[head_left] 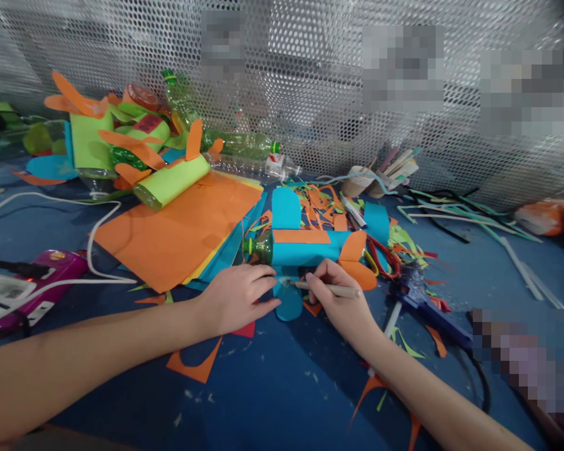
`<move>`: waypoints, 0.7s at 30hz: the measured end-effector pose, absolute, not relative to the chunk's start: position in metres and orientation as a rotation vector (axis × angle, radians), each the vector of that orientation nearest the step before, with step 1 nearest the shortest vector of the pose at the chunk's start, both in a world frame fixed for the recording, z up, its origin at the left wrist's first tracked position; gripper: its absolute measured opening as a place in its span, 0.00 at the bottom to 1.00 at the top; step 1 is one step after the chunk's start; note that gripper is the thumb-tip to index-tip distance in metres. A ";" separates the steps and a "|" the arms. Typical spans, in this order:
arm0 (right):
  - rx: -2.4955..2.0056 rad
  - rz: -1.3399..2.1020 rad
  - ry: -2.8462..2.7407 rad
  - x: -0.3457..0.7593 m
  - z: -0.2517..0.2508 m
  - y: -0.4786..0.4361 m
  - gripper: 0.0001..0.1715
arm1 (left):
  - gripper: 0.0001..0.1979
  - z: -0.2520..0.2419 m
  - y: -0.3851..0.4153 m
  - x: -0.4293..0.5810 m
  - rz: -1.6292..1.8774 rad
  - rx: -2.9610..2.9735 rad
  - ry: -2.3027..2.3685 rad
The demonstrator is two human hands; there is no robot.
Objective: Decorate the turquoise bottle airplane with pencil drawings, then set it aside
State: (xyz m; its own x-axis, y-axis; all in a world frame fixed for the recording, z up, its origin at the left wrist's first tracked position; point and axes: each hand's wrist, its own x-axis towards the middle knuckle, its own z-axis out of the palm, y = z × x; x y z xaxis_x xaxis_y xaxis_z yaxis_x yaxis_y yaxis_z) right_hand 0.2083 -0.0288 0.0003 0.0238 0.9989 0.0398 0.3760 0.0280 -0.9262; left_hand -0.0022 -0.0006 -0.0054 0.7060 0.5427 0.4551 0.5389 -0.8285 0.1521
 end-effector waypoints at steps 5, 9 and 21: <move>-1.483 0.938 -1.484 0.208 0.001 -0.029 0.16 | 0.16 -0.005 -0.001 -0.002 0.758 2.887 0.918; -1.475 0.966 -1.470 0.207 0.001 -0.029 0.16 | 0.15 -0.005 -0.001 -0.002 0.766 2.887 0.923; -1.488 0.934 -1.464 0.208 -0.001 -0.028 0.15 | 0.16 -0.005 -0.001 -0.002 0.770 2.883 0.915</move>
